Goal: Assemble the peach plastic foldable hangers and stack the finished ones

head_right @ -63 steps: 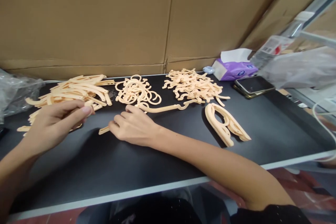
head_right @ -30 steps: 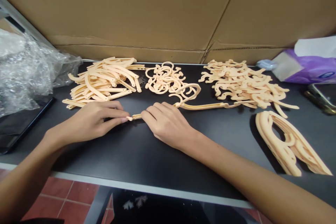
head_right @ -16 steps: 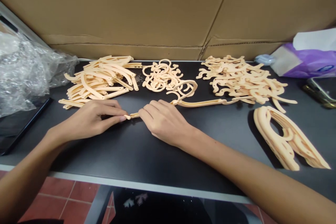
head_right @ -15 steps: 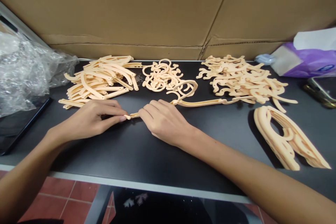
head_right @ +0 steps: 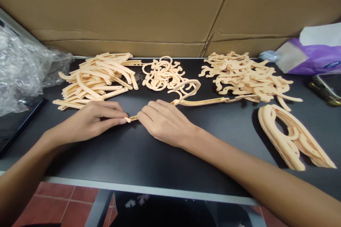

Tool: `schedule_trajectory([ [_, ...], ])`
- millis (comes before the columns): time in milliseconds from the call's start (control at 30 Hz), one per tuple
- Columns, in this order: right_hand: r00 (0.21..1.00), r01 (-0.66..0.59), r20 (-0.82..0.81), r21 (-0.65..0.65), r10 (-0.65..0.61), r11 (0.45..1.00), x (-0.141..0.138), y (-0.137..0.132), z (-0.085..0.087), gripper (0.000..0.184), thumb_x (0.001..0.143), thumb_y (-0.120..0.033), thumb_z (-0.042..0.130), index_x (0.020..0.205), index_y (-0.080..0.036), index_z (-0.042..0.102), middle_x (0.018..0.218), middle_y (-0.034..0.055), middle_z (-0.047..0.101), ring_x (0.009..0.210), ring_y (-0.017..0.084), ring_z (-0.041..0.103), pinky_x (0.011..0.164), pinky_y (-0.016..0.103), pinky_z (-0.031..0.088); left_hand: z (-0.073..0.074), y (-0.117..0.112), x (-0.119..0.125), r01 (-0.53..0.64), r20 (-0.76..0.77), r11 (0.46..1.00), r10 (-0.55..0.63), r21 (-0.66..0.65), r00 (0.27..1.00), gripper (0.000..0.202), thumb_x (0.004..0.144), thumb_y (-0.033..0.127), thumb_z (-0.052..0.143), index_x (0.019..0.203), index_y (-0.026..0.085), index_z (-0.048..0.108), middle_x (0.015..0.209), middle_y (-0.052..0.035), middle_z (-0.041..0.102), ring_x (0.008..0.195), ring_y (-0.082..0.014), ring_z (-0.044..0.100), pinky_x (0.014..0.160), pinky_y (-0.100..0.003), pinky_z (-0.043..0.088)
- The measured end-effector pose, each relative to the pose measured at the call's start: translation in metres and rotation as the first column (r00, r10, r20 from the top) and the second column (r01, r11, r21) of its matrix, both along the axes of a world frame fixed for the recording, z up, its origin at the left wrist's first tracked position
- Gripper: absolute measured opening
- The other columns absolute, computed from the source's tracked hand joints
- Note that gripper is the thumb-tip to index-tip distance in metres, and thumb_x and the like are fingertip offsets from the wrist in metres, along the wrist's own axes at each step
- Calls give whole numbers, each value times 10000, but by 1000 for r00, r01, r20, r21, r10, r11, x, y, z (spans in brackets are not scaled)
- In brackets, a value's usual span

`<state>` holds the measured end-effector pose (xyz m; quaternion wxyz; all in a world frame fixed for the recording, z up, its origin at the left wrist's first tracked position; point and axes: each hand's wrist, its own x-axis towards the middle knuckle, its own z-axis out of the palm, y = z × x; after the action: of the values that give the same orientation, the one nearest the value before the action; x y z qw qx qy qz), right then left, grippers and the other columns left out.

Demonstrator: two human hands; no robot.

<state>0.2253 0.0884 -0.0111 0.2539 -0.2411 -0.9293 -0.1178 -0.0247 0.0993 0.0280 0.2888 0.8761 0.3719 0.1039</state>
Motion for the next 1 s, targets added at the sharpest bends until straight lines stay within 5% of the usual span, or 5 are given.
schedule_trajectory([
  [767, 1000, -5, 4, 76, 5, 997, -1, 1, -2, 340, 1017, -70, 383, 859, -129, 678, 798, 57, 702, 742, 176, 563, 665, 320, 370, 1, 6, -2, 8, 15, 991, -6, -133, 1000, 286, 1005, 373, 530, 905, 208, 741, 870, 6, 670, 765, -109, 614, 710, -209, 441],
  [1000, 1000, 5, -5, 51, -4, 999, -1, 1, -4, 351, 1022, -75, 361, 868, -130, 671, 792, 63, 690, 742, 182, 551, 659, 325, 371, 0, 6, -1, 12, 3, 997, -12, -80, 1000, 251, 1003, 352, 542, 961, 223, 754, 905, 10, 688, 788, -103, 624, 730, -201, 442],
])
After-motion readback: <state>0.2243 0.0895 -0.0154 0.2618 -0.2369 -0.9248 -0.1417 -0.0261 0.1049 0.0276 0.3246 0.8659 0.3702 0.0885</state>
